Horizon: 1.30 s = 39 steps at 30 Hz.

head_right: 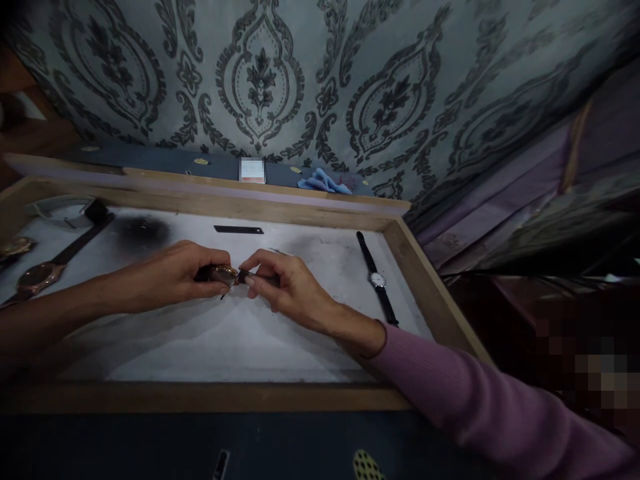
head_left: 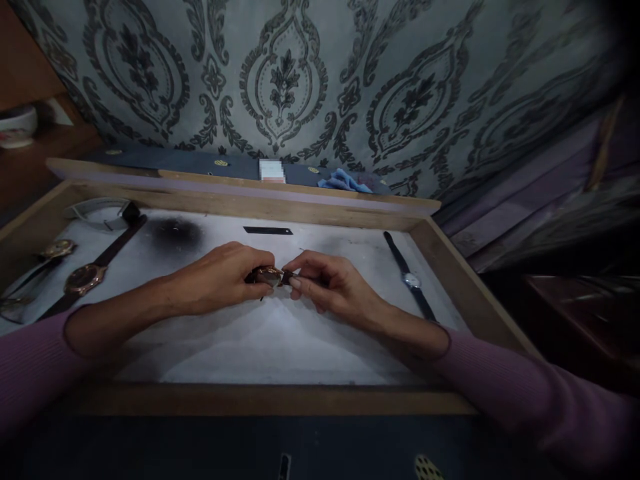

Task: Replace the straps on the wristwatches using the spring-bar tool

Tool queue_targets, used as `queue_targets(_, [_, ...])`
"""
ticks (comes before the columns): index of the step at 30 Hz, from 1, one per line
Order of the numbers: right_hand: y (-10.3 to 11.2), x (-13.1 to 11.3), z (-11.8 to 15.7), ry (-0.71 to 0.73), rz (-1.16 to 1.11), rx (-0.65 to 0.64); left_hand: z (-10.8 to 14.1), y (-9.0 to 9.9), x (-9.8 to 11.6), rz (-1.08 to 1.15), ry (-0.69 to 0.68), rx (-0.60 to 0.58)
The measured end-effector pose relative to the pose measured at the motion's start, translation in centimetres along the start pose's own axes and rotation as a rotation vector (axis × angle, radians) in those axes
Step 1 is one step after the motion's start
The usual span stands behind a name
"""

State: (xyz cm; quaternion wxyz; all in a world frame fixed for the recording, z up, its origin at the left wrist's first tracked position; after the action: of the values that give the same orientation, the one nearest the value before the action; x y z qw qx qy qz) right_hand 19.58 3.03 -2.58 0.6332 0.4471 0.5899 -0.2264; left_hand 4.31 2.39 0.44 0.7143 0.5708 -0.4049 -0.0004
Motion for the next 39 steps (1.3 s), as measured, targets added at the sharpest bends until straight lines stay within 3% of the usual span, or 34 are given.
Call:
queue_targets(18, [0.1,-0.9,0.2,0.154,0.178,0.002,0.1,-0.1,0.3,-0.031,0.038,-0.018])
queue_targets(28, [0.1,-0.9,0.2,0.138,0.149,0.013,0.0,0.0,0.1,-0.034,0.036,0.026])
queue_targets(34, [0.3,-0.1,-0.1,0.007,0.006,0.021,0.2,0.0,-0.1,-0.02,0.035,0.035])
queue_targets(39, [0.3,0.1,-0.1,-0.015,-0.001,0.025,0.2,0.0,0.0,-0.026,0.03,0.032])
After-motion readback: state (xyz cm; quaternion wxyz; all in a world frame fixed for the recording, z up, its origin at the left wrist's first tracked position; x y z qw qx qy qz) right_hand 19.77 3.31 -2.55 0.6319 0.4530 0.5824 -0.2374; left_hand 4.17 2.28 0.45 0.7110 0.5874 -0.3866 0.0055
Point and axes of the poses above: each hand's wrist, its own z-axis away from the middle knuckle, its own y-axis out of the back of the hand, x = y × z, the point moved 5 cm from there along -z, towards the middle knuckle, and after that the axes turned 7 degrees about x, right-handed, at the moved point
